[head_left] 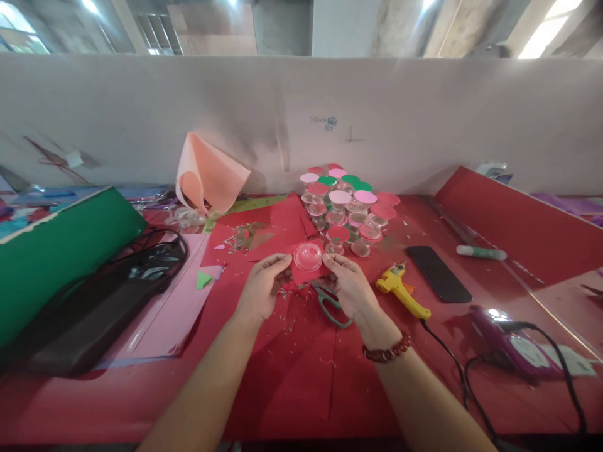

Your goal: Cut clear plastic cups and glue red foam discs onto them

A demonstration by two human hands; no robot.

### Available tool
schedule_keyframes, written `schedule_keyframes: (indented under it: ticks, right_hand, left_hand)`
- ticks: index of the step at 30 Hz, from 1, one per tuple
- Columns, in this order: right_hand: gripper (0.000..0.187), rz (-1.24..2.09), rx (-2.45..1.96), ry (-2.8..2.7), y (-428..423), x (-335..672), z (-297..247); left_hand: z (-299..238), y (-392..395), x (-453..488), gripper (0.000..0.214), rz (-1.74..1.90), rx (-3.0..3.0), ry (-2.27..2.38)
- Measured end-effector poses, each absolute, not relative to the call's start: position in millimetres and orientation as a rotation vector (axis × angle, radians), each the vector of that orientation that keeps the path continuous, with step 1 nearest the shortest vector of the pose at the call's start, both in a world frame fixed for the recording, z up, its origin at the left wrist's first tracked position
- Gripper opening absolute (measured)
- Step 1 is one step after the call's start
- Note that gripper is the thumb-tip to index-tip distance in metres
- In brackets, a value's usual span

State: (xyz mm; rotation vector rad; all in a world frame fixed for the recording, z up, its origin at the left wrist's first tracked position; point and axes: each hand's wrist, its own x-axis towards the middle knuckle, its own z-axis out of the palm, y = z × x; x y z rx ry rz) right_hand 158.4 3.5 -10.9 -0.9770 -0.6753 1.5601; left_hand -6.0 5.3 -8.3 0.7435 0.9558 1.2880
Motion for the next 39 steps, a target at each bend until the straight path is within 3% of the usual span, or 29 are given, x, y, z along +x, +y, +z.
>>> schedule_keyframes:
  ticks: [11, 18, 25, 39]
  right_hand:
    - [0.027, 1.68, -1.032, -0.541, 4, 153, -16]
    - [0.029, 1.278, -1.029, -0.98, -2, 146, -19]
    - [0.021, 1.261, -0.937, -1.002, -7, 147, -9]
    - [0.022, 1.353, -0.906, -0.979, -9, 148, -3]
  left_hand:
    - [-4, 2, -5, 0.019, 1.331, 0.744, 0.923]
    - [8, -6, 0, 0.057, 1.315, 0.886, 0.952]
    - [10, -3, 1, 0.034, 1.262, 0.799, 0.85]
    - [14, -5, 2, 0.028, 1.27, 0.84, 0.765]
